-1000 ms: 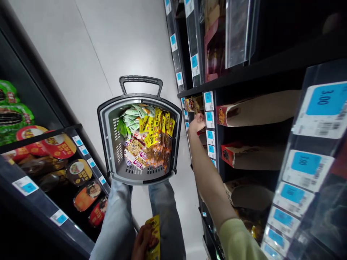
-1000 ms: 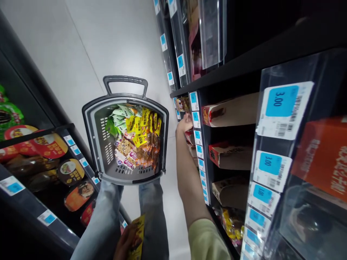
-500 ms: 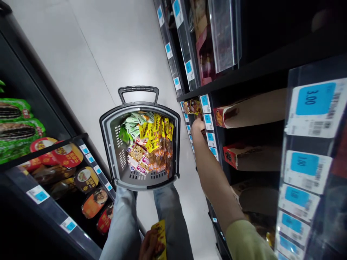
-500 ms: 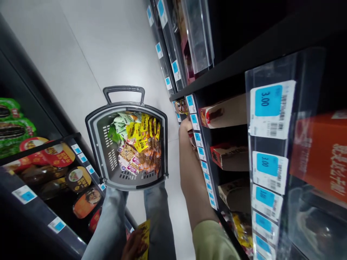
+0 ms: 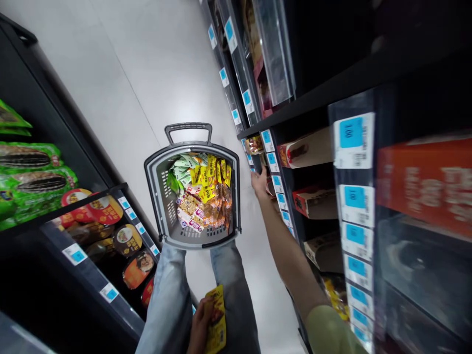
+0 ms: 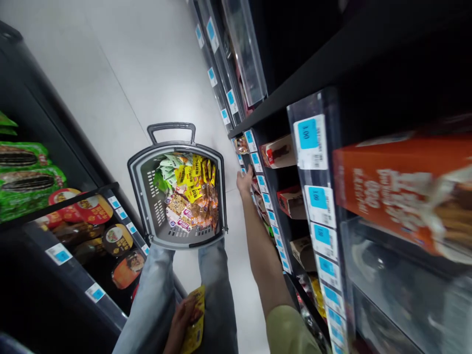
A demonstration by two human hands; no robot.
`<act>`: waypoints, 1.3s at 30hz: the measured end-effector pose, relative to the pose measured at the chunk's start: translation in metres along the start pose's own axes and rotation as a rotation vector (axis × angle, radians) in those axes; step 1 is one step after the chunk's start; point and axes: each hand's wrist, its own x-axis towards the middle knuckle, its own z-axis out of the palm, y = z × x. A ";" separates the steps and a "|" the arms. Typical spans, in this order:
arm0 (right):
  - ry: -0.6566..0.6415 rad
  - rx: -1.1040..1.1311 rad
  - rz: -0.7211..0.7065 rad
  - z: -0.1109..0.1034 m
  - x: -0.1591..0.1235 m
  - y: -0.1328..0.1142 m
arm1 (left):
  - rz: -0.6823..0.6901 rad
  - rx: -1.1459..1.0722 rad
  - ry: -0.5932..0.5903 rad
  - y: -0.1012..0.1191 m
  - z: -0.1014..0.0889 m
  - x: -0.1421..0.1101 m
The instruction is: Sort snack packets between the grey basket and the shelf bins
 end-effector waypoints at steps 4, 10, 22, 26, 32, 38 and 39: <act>-0.103 -0.027 0.152 -0.042 -0.123 0.002 | 0.080 -0.208 -0.100 0.035 -0.018 -0.024; -0.196 -0.122 0.351 -0.109 -0.321 -0.027 | 0.298 -0.160 -0.179 0.091 -0.067 -0.073; -0.597 -0.296 0.302 -0.122 -0.537 -0.135 | 0.688 -0.114 -0.438 0.172 -0.218 -0.161; -0.559 -0.236 0.228 -0.110 -0.570 -0.166 | 0.778 -0.098 -0.462 0.193 -0.264 -0.187; -0.398 -0.097 0.176 -0.098 -0.605 -0.179 | 0.883 -0.093 -0.516 0.202 -0.310 -0.207; -0.262 0.137 0.091 -0.105 -0.613 -0.185 | 0.985 -0.056 -0.512 0.190 -0.317 -0.218; -0.261 0.178 0.070 -0.106 -0.613 -0.189 | 1.014 -0.032 -0.535 0.187 -0.314 -0.222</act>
